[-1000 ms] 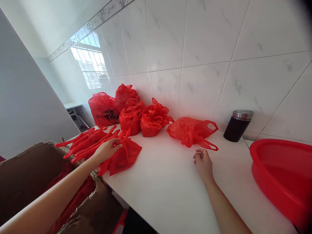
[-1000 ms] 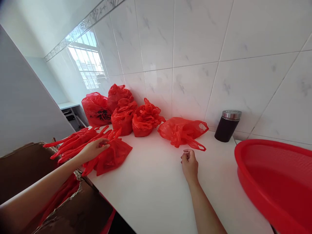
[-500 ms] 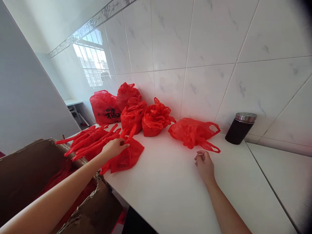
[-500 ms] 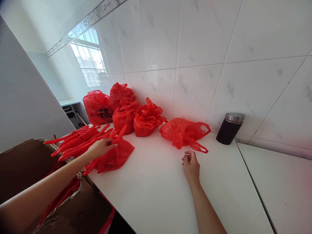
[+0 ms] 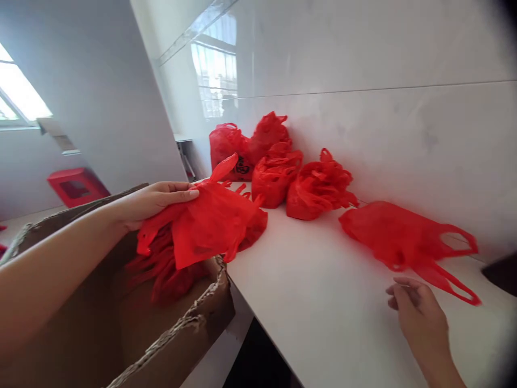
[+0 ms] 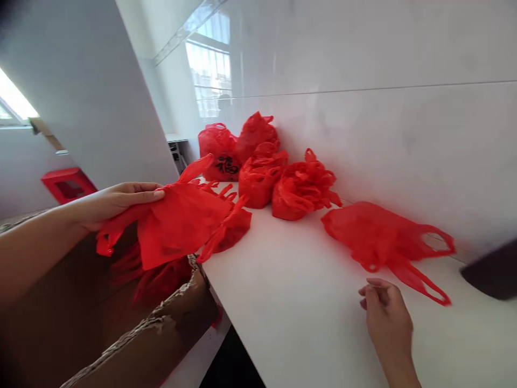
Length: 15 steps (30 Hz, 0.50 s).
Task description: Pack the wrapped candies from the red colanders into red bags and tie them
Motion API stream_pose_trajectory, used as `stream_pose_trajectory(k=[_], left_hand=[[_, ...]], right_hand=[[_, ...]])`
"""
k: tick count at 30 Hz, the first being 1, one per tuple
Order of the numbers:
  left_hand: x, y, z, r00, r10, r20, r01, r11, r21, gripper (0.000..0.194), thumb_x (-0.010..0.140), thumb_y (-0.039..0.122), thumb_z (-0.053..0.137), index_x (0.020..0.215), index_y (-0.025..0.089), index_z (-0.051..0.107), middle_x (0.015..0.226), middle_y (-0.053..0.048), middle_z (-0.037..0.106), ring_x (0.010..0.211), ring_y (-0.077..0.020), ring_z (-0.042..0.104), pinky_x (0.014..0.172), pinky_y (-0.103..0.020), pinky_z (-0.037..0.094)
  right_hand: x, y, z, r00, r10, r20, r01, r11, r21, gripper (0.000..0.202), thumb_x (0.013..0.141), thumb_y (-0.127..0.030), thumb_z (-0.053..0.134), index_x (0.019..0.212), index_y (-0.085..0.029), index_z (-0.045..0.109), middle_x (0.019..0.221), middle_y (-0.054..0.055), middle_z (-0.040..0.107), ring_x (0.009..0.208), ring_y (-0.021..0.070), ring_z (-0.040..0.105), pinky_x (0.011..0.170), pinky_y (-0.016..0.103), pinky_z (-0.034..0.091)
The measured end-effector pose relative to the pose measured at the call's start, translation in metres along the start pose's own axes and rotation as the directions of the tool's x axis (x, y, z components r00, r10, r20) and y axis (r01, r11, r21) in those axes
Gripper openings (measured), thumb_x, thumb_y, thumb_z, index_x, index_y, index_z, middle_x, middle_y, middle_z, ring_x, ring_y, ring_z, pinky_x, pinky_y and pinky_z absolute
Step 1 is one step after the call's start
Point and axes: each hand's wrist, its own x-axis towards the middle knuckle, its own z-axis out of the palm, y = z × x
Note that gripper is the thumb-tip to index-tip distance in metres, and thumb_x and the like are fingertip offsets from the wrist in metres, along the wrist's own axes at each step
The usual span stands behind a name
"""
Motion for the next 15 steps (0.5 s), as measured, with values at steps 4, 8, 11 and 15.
stream_pose_trajectory(k=[4,8,11,15], left_hand=[[-0.034,-0.018,-0.061,0.983,-0.181,-0.038,0.183,0.981,0.062,0.045,0.066,0.043,0.079,0.105,0.024,0.067,0.087,-0.004,0.074,0.075,-0.023,0.07,0.064,-0.033,0.059],[-0.038,-0.056,-0.099,0.932,-0.362,0.031,0.344,0.906,0.246,0.04,0.072,0.051,0.071,0.1,0.023,0.068,0.094,-0.003,0.073,0.08,-0.0214,0.068,0.063,-0.027,0.055],[-0.021,-0.102,-0.114,0.873,-0.477,0.106,0.372,0.789,0.489,0.032,0.075,0.05,0.067,0.09,0.022,0.068,0.083,0.002,0.07,0.075,-0.0164,0.064,0.059,-0.02,0.049],[0.015,-0.177,-0.116,0.77,-0.623,0.134,0.421,0.655,0.628,0.022,0.068,0.031,0.079,0.076,0.015,0.066,0.072,0.001,0.066,0.063,-0.0152,0.061,0.055,-0.024,0.05]], right_hand=[[-0.053,-0.048,0.058,0.911,-0.27,0.313,0.284,0.959,0.001,0.031,0.087,-0.044,0.051,0.107,-0.022,0.059,0.081,0.002,0.065,0.062,0.0157,0.062,0.061,0.028,0.053],[-0.106,-0.096,0.13,0.599,-0.56,0.572,0.566,0.801,0.192,0.034,0.094,-0.026,0.041,0.126,-0.027,0.053,0.102,0.004,0.064,0.074,0.013,0.062,0.069,0.026,0.054],[-0.127,-0.117,0.172,0.409,-0.651,0.639,0.626,0.71,0.322,0.048,0.091,-0.015,0.04,0.136,-0.031,0.043,0.102,0.004,0.06,0.078,0.013,0.06,0.071,0.026,0.052],[-0.142,-0.119,0.207,0.252,-0.674,0.695,0.65,0.65,0.395,0.056,0.083,-0.007,0.044,0.134,-0.031,0.045,0.096,0.003,0.059,0.076,0.0145,0.058,0.069,0.027,0.05]])
